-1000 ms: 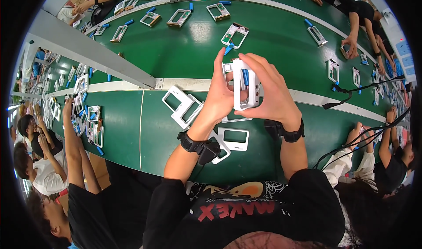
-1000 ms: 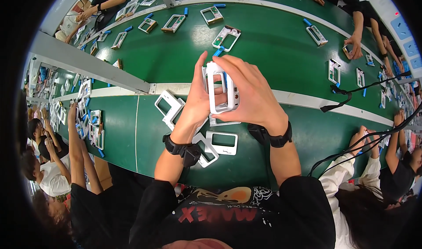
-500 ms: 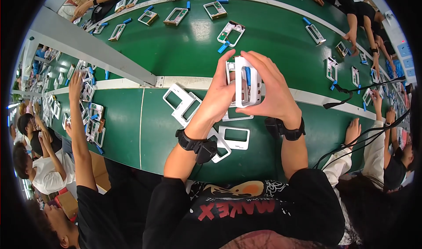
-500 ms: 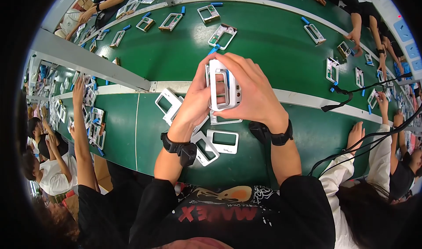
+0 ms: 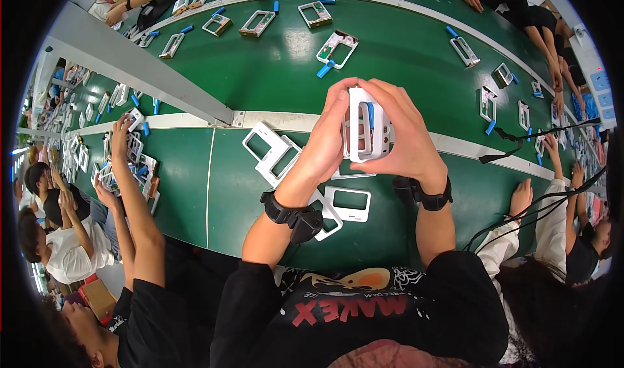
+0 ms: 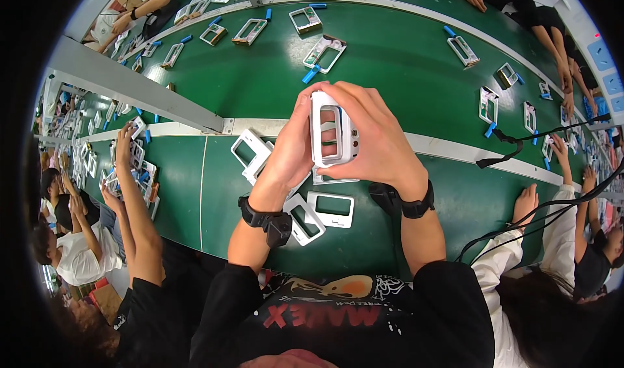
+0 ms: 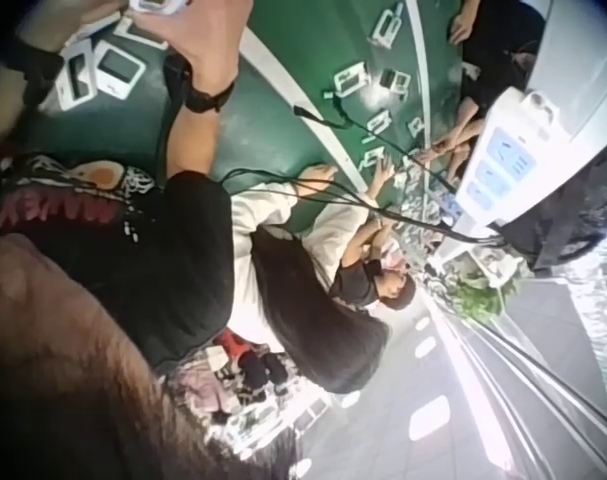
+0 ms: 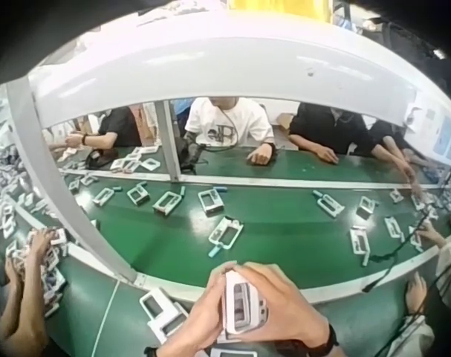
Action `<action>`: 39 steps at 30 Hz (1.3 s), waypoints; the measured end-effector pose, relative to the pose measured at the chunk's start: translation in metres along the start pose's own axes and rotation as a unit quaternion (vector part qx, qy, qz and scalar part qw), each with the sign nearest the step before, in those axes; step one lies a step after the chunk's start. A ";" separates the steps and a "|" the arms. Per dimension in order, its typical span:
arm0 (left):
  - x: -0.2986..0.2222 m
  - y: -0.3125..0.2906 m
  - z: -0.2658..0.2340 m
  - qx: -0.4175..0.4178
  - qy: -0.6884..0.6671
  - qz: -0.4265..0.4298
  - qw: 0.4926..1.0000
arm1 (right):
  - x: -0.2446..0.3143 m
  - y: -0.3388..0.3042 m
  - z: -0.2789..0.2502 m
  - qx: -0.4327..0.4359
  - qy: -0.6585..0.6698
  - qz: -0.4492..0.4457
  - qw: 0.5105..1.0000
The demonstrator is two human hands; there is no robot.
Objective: Assembling components into electronic device casings on an assembly line.
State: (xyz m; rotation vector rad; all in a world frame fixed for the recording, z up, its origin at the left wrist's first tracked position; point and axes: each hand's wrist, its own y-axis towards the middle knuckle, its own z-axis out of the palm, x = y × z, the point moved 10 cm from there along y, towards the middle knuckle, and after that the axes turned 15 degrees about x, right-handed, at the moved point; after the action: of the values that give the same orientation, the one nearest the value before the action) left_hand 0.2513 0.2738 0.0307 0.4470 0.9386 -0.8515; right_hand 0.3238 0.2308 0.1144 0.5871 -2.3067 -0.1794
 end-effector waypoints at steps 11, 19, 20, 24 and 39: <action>-0.004 -0.001 0.012 0.019 0.107 0.020 0.994 | 0.003 0.000 0.002 0.003 -0.021 0.002 1.000; -0.011 -0.005 0.014 0.000 0.137 0.033 0.990 | 0.003 -0.001 0.005 0.001 -0.037 0.006 0.999; -0.013 -0.006 0.014 -0.004 0.131 0.045 0.990 | 0.004 -0.001 0.005 0.002 -0.037 0.005 0.999; -0.018 -0.008 0.014 -0.007 0.118 0.067 0.991 | 0.005 0.000 0.004 0.001 -0.032 0.010 0.999; -0.027 -0.017 0.010 -0.049 0.112 0.089 0.988 | 0.015 0.001 0.011 0.006 -0.039 0.005 0.999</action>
State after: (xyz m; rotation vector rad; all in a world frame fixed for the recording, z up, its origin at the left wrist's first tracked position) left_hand 0.2349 0.2685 0.0591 0.5402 1.1239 -0.5969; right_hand 0.3062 0.2240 0.1164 0.5848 -2.3865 -0.1857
